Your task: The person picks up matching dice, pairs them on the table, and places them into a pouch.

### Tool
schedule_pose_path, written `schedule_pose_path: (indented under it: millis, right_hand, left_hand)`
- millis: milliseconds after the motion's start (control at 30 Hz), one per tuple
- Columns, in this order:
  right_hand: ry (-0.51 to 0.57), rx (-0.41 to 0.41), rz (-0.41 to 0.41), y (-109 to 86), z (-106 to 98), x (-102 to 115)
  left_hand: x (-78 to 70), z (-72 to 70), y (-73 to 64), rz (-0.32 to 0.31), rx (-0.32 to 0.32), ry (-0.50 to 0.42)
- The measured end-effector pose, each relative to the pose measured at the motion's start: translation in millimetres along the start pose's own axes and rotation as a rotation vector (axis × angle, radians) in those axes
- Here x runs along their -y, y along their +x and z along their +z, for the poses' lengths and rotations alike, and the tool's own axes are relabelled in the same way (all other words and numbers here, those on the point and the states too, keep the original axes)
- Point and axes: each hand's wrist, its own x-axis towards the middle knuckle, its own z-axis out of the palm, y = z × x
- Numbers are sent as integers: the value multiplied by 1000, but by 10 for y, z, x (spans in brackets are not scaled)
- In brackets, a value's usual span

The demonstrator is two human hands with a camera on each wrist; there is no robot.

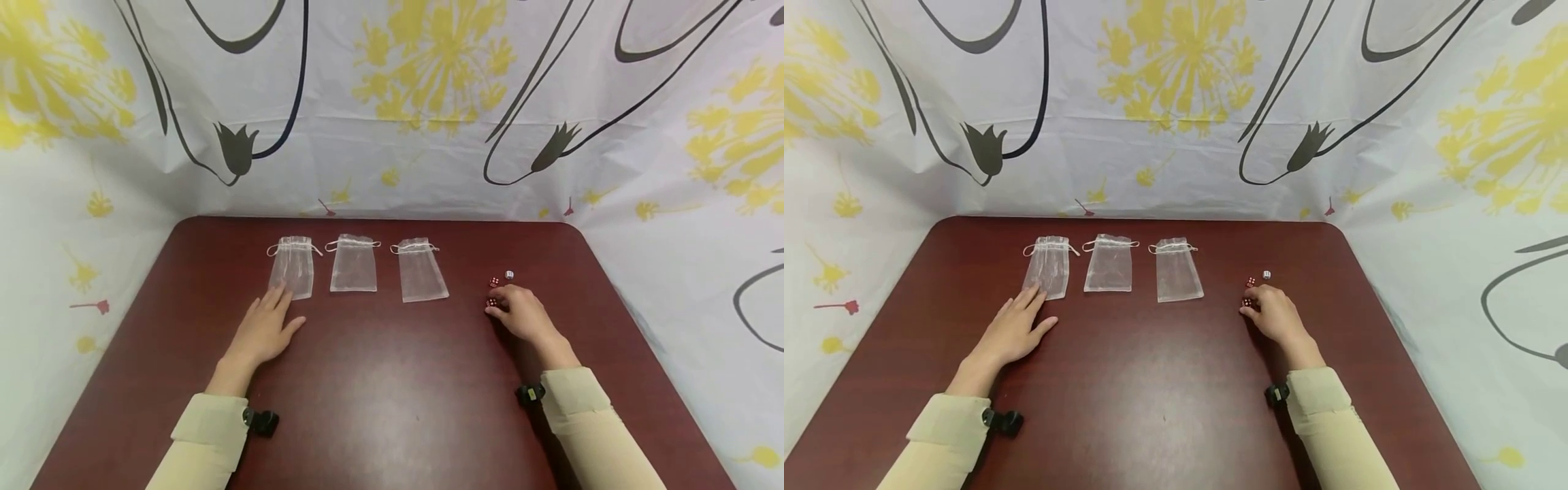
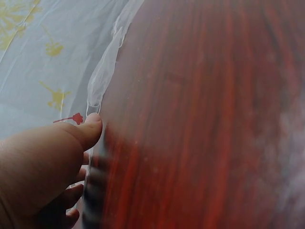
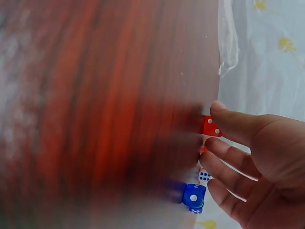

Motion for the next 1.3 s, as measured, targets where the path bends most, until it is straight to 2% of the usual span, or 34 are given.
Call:
schedule_pose_path:
  millis: [133, 633, 933, 1300]
  right_hand:
    - [-19, -14, -30, -3, 8, 13]
    - [-16, -57, -49, -23, -9, -19]
    - [4, -91, -65, -39, -87, 89]
    - [18, -160, -144, -27, -199, 249]
  left_hand:
    - [-6, -4, -29, 6, -11, -2]
    - [1, 5, -30, 11, -21, -9]
    - [1, 12, -39, 20, -36, -11]
    - [16, 42, -69, 29, -68, -33]
